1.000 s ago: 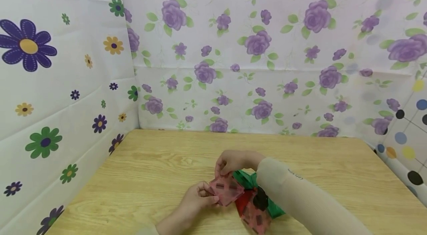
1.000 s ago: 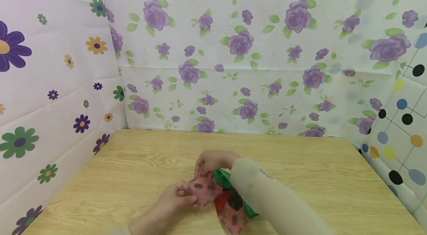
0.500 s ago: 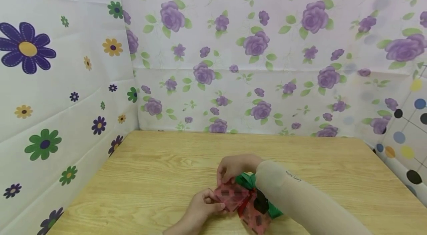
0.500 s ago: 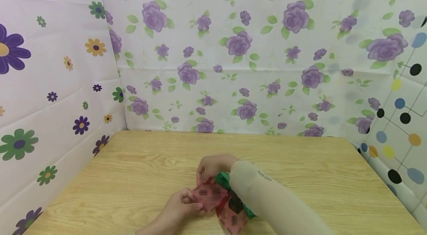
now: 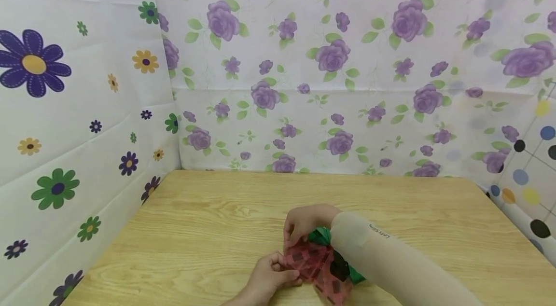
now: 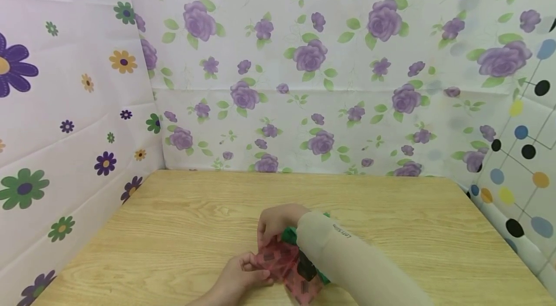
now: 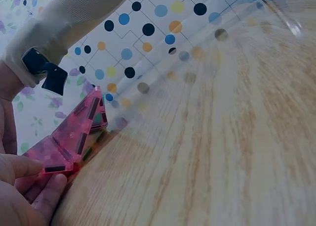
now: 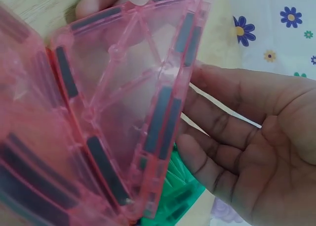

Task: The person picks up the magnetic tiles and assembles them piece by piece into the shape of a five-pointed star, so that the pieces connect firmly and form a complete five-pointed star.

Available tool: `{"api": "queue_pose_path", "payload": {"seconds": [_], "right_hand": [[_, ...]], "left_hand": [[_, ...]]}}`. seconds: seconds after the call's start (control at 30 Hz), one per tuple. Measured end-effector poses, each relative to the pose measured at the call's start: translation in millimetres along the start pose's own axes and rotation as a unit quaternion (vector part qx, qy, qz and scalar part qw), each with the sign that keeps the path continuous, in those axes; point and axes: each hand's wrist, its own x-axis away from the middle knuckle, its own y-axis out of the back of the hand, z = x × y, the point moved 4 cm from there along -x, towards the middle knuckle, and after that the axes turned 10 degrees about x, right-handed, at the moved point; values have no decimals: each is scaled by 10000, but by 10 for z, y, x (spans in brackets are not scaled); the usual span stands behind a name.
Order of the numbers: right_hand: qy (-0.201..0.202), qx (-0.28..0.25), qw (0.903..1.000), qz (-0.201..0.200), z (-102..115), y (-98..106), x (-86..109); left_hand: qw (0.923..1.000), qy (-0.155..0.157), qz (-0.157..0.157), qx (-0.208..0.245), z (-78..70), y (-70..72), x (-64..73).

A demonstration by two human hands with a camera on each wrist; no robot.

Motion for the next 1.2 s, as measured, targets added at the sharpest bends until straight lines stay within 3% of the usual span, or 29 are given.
{"api": "queue_pose_path", "payload": {"seconds": [0.3,0.53,0.67,0.83,0.97,1.2], "right_hand": [[66,73,9998,-152,0,-12,20],[168,-129,9993,-306,-5,1,55],[251,-367,9980,-442,-12,23,91],[441,-429,9948,-815,-30,78,148],[553,-417,9904,-1194,-61,121,207],[656,-407,9820,-1723,-98,178,386]], "left_hand": [[9995,-44,15,-319,-49,2,12],[9928,-86,27,-1195,-140,75,55],[9827,-404,152,-1801,-286,131,71],[9602,-931,92,-2631,-497,169,66],[9363,-1273,-26,-3272,-649,166,38],[8803,-2064,-104,-4270,-899,120,-28]]}}
